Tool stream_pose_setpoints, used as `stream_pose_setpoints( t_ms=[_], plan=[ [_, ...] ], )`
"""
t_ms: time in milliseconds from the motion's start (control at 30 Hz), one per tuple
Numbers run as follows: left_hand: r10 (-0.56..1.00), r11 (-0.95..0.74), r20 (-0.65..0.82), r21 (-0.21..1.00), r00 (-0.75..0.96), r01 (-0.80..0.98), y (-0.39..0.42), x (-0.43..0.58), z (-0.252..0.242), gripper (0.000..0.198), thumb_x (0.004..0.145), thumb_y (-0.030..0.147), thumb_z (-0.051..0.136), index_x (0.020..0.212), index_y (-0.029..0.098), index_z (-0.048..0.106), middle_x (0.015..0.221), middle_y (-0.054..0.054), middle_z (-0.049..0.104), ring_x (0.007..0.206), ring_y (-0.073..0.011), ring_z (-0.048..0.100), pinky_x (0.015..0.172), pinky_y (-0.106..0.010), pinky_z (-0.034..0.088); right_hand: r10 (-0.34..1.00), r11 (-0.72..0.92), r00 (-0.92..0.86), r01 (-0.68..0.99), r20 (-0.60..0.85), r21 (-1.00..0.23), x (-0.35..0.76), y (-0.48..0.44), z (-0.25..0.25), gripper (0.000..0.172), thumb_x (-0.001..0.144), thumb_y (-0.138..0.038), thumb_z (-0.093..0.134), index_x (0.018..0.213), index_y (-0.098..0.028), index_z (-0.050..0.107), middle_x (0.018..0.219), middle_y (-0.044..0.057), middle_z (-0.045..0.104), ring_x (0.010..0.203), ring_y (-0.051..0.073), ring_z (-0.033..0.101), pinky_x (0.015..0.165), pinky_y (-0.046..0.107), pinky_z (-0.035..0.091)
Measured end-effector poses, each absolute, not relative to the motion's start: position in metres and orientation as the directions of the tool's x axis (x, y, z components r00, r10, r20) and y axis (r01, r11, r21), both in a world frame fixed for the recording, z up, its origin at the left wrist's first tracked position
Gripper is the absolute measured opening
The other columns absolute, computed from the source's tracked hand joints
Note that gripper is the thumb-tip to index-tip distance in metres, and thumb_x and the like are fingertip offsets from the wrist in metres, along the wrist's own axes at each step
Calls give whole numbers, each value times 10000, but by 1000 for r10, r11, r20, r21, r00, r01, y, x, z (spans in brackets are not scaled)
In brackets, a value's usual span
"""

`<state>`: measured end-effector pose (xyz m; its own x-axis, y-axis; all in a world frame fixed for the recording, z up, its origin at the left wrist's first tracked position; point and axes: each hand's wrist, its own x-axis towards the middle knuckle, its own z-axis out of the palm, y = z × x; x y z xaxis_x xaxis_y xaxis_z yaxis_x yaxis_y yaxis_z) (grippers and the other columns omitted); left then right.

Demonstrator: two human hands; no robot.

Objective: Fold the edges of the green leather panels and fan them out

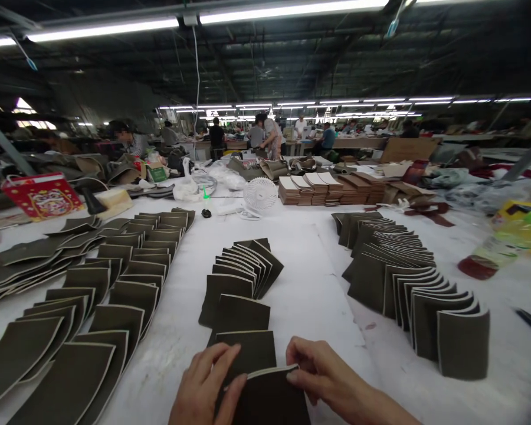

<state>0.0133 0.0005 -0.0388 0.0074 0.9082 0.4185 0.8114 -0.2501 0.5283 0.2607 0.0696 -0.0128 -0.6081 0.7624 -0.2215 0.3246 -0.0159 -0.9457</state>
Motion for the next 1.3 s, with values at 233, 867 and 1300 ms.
stream_pose_setpoints(
  t_ms=[233,867,1300],
  plan=[
    [899,207,-386,789,205,579,22,27,-12,247,741,250,521,735,118,730,640,3,617,684,-144,556,612,-217,358,717,-23,-627,416,-305,-909,253,53,-5,27,799,-168,573,823,-165,562,608,-49,491,587,109,464,520,204,291],
    [778,569,-587,810,224,142,15,31,-19,154,557,295,615,581,148,576,449,80,389,466,-76,275,471,-231,183,511,857,-762,413,398,-309,229,41,-39,208,769,-210,734,877,-204,556,869,-12,597,779,168,482,687,341,255],
    [825,447,-536,813,179,373,8,45,-25,208,563,361,501,569,159,554,490,35,437,503,-110,355,489,-252,220,529,821,-829,446,181,-355,233,37,-33,198,784,-252,762,832,-192,581,871,1,603,807,178,511,736,349,279]
  ],
)
